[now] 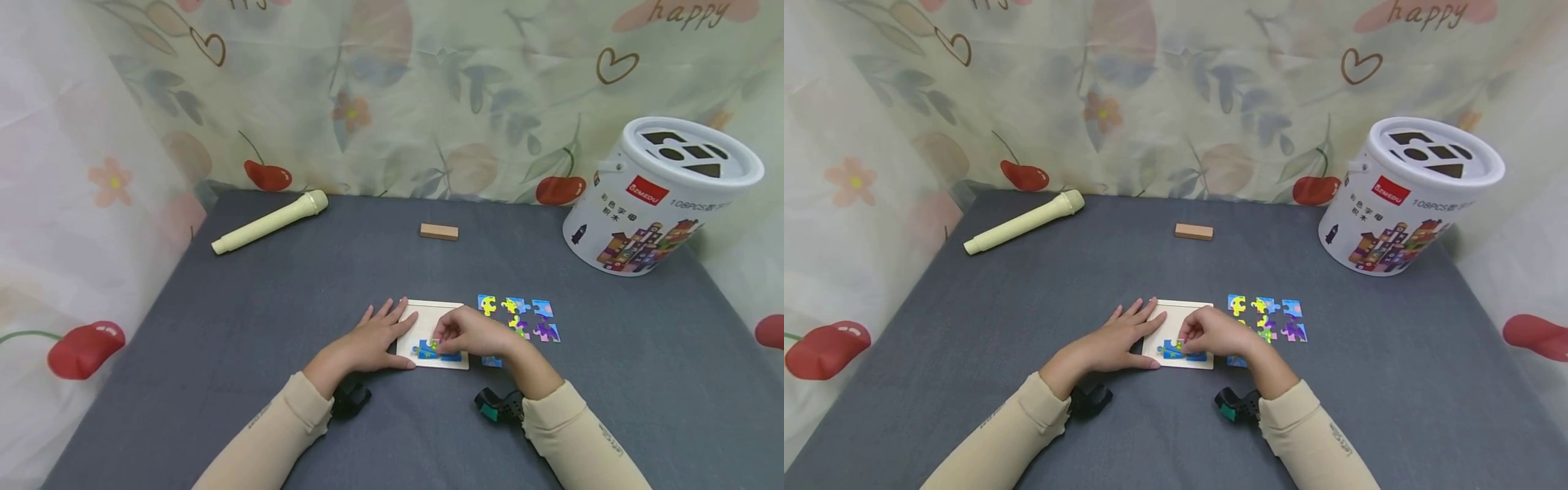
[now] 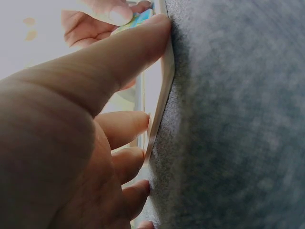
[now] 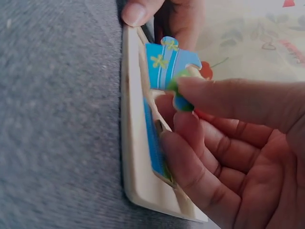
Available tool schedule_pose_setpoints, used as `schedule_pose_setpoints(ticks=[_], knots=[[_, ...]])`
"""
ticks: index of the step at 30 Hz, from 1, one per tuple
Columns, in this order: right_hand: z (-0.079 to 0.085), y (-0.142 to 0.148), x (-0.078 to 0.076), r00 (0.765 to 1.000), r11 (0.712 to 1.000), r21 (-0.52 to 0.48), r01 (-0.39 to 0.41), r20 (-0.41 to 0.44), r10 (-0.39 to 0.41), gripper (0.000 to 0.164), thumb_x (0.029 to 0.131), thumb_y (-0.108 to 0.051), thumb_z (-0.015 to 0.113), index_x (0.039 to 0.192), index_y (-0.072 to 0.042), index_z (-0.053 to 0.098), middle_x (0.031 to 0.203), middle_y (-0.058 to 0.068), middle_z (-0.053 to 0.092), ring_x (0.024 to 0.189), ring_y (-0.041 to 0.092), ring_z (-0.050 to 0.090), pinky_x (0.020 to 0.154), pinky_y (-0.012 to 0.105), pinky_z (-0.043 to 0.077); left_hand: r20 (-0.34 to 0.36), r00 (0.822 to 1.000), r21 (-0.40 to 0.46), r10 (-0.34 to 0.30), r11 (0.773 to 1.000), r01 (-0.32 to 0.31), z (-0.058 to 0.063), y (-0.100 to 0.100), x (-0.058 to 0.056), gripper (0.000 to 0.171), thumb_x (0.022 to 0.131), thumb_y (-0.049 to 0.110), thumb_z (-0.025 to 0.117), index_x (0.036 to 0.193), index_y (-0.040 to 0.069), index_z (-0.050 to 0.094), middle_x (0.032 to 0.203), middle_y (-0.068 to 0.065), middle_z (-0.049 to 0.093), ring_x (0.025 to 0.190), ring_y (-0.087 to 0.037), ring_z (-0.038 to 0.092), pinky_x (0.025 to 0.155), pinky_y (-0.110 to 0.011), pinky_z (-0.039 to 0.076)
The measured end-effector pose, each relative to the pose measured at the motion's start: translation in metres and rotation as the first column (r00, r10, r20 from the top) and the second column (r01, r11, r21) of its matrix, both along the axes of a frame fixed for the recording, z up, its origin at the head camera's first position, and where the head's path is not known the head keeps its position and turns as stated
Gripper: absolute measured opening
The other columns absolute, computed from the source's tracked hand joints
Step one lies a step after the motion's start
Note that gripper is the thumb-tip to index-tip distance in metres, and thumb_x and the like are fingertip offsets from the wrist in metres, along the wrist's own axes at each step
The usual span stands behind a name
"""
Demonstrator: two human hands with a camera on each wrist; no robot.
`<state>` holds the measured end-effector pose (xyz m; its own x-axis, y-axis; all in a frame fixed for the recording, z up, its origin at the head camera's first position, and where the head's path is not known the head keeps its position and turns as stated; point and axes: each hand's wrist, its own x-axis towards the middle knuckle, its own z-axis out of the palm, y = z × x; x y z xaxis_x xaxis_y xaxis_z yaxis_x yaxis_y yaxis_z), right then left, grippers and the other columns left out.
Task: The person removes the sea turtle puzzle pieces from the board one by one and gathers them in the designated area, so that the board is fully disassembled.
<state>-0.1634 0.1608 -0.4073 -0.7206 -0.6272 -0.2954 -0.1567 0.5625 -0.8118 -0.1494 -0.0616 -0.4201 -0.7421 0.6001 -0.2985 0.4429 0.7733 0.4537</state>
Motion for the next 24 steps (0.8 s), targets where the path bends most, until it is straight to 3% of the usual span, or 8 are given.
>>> schedule_pose_setpoints(ticks=[9,24], knots=[[0.005,0.015,0.003,0.994,0.999,-0.042,0.007,0.11,-0.002,0.012,0.086,-0.009,0.065,0.089,0.003,0.063,0.07,0.001,0.062,0.06,0.01,0.054,0.057,0.024,0.049,-0.003,1.0,-0.01,-0.003,1.0,0.003,0.002,0.002,-0.001,0.084,0.083,0.053,0.061,0.149,0.021,0.021,0.158,-0.004,0.004,0.146,-0.028,0.0,0.116,-0.052,0.002],[0.005,0.076,0.017,0.987,0.991,-0.047,0.126,0.106,-0.12,0.025,0.088,-0.017,0.064,0.095,0.006,0.061,0.079,0.005,0.062,0.066,0.009,0.057,0.063,0.027,0.053,-0.011,1.0,-0.017,0.01,1.0,-0.011,0.001,0.001,0.001,0.085,0.082,0.053,0.063,0.149,0.021,0.021,0.158,-0.003,0.004,0.146,-0.026,0.0,0.116,-0.051,0.002]])
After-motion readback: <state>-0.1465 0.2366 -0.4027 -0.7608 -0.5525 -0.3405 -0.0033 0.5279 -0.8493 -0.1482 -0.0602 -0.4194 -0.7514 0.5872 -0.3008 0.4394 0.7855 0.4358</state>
